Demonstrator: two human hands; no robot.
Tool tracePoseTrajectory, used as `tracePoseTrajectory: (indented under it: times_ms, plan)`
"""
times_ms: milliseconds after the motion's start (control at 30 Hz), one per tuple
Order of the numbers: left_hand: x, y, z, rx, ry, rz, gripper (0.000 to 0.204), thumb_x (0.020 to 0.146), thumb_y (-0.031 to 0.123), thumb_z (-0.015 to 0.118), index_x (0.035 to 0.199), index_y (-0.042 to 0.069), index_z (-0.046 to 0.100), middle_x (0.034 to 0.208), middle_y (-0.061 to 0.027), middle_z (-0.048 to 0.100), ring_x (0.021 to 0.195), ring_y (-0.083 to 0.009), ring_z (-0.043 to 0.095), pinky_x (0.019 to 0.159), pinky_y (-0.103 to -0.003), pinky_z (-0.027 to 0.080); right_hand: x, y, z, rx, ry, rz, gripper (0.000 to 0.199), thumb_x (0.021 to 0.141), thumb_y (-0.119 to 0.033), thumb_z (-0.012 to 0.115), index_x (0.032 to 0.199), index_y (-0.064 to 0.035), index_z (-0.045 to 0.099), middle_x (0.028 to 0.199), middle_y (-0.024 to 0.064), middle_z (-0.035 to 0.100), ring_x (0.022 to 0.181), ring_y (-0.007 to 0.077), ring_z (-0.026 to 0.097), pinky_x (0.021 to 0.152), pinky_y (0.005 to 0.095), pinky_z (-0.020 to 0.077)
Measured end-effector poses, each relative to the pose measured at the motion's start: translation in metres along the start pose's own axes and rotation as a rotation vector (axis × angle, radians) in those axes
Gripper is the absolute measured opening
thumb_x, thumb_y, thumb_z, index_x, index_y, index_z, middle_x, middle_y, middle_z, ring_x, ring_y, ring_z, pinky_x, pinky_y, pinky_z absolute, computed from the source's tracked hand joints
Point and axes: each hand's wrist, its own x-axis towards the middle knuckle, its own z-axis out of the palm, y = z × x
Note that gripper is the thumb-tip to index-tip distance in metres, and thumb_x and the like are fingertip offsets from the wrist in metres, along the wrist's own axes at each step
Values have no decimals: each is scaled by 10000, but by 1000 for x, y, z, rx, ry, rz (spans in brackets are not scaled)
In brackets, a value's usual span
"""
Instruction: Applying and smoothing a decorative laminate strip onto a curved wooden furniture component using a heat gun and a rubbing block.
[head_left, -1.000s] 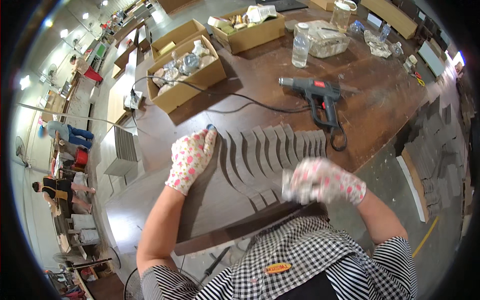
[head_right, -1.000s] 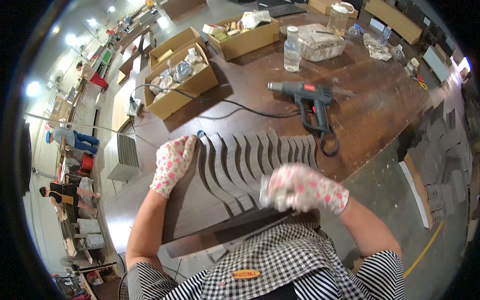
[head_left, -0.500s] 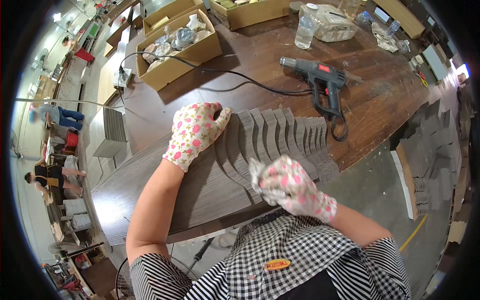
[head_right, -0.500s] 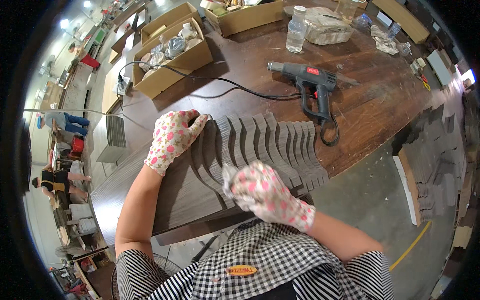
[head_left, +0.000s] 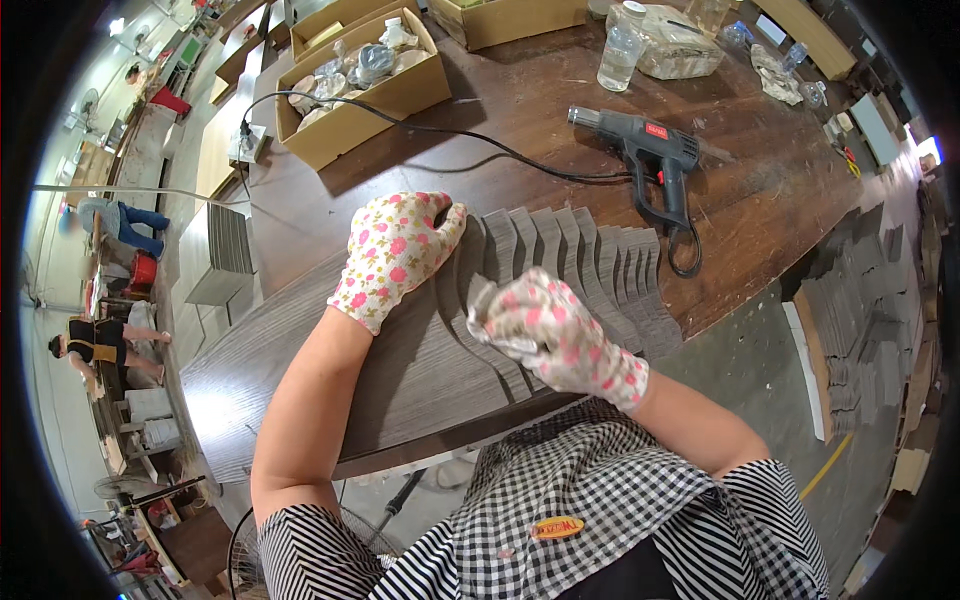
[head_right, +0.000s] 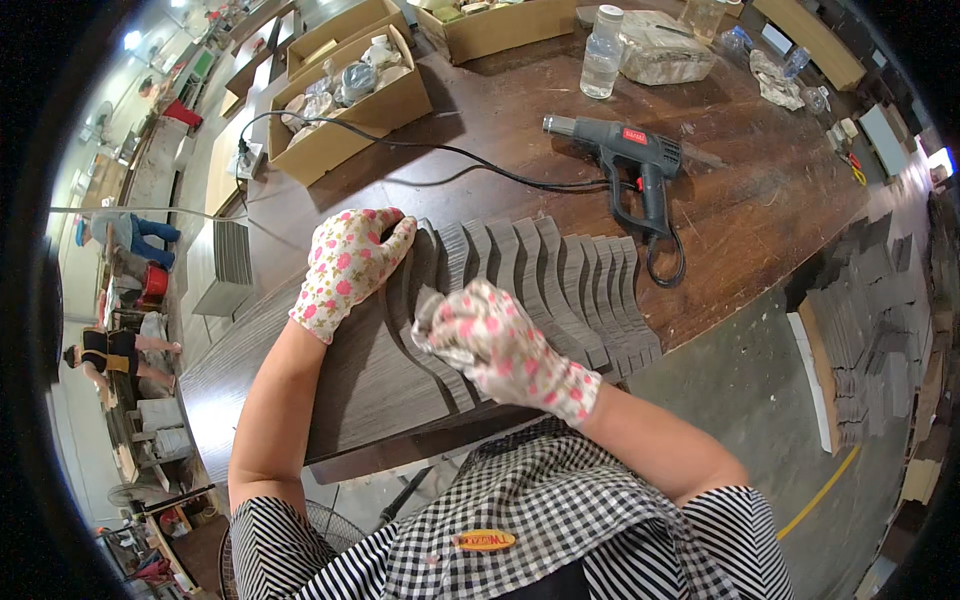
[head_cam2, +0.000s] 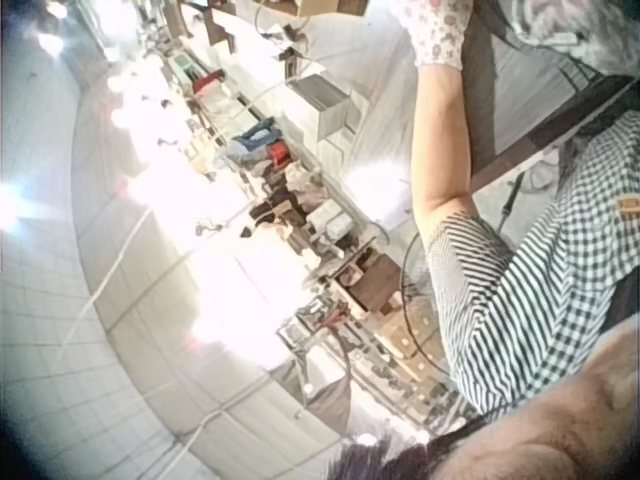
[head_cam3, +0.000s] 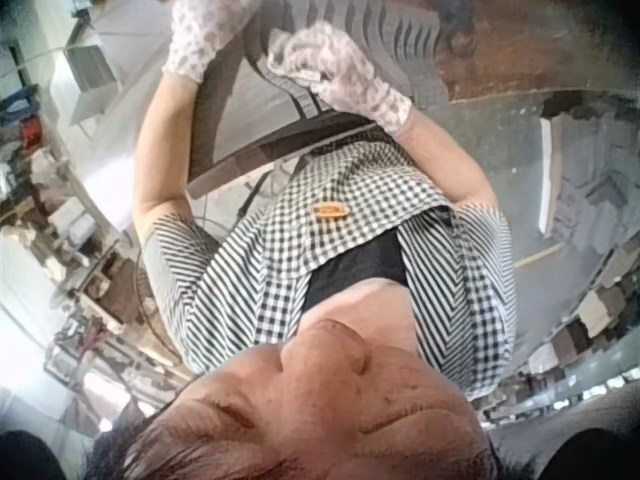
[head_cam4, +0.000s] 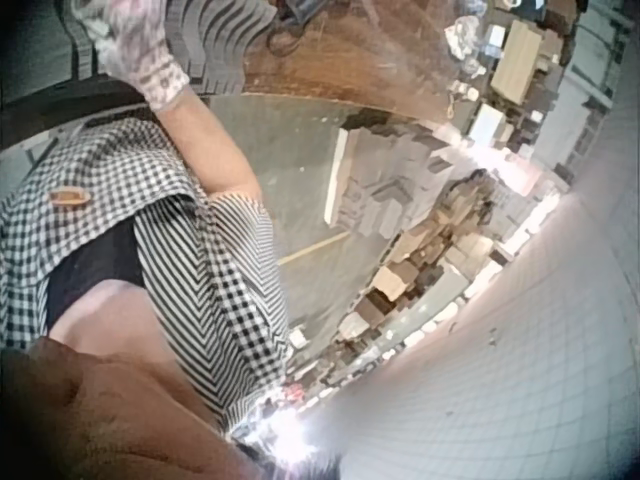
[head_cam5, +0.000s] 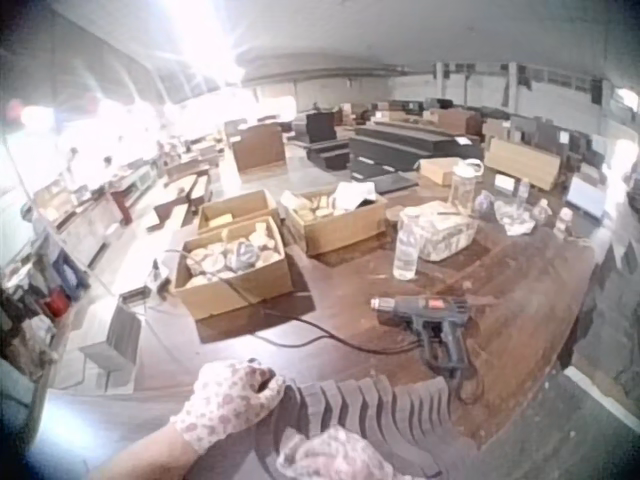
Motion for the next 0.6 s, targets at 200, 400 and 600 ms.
tracePoseTrajectory:
  times_ms: [200, 400, 600]
  plan:
    - [2, -4, -3, 4, 13, -1, 375, 928, 369, 490, 927, 63, 707, 764, -195, 656, 763, -371, 641, 723, -452, 500, -90, -22, -61, 437, -241, 425, 221, 685, -18, 733, 887, -71, 658, 1003, 55, 653, 919, 204, 604, 860, 369, 498]
    - [-2, -11, 3, 23, 82, 77, 350, 957, 316, 480, 802, 51, 649, 699, -219, 609, 699, -412, 607, 635, -485, 472, -29, -26, -79, 63, 164, 214, 325, 782, -37, 673, 1095, -8, 594, 1106, 163, 608, 1019, 262, 619, 871, 350, 529]
    - [-8, -2, 4, 74, 75, 80, 318, 932, 264, 521, 761, 29, 651, 643, -193, 612, 645, -379, 619, 614, -469, 481, 11, 13, -2, -291, 63, 8, 278, 687, -92, 719, 954, -48, 655, 1018, 114, 637, 912, 306, 598, 787, 429, 496]
